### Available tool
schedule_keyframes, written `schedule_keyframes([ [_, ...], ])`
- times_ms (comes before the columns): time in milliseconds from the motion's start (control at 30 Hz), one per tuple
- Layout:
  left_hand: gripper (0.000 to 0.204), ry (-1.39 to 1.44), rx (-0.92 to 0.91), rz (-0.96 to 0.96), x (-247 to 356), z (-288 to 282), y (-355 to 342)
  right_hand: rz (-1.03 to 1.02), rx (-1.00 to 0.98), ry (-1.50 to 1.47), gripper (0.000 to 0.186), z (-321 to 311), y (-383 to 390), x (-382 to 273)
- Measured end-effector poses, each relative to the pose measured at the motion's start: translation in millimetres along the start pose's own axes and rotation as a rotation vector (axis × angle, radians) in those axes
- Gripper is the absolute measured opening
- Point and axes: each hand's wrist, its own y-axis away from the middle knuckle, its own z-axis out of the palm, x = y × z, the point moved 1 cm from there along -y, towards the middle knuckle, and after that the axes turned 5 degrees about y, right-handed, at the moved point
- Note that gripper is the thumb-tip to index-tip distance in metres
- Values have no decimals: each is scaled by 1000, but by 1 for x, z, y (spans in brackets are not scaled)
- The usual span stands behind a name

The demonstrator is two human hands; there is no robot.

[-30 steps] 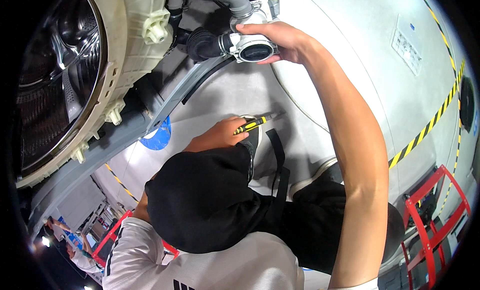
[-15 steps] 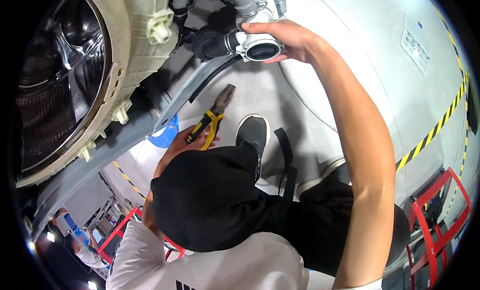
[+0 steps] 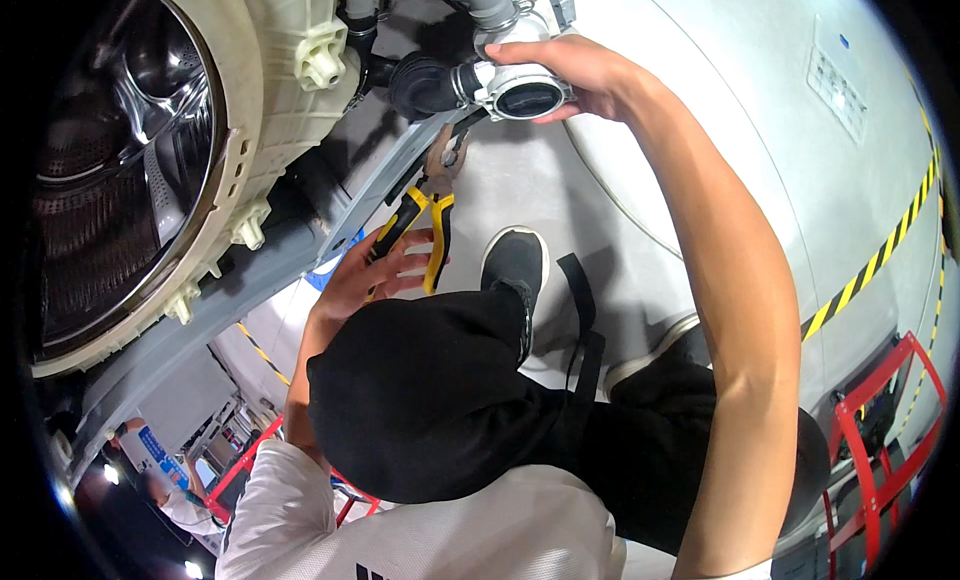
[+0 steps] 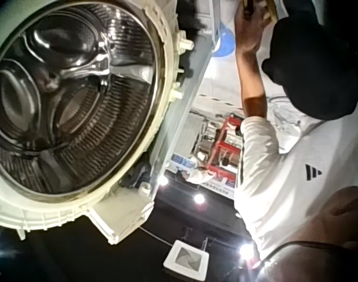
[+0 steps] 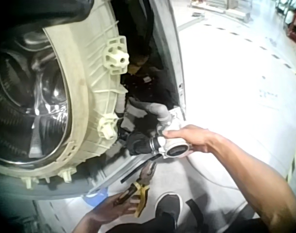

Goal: The person unscrews a part from a washing machine frame with a screwdriver, places a screw into a parts tray, and then uses pliers to loosen a metal clamp on a black rubber hose connected to the white pump housing.

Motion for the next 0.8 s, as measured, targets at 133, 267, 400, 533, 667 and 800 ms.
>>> schedule_keyframes([
  [133,50,54,-32,15,4,2,-4,9,-1,7,79,-1,2,0],
  [267,49,4,-58,20,7,4,-11,10,4,-4,78,-3,3,2],
  [400,48,15,-38,-9,8,4,-15,14,-9,-14,76,0,-1,0],
  [533,47,23,-25,-5,10,6,-15,17,4,-12,75,-1,1,-2],
  [667,46,15,-3,0,13,12,-15,24,2,-22,74,-1,0,2],
  [800,46,34,11,-5,16,17,-18,19,6,-28,75,-1,2,-1],
])
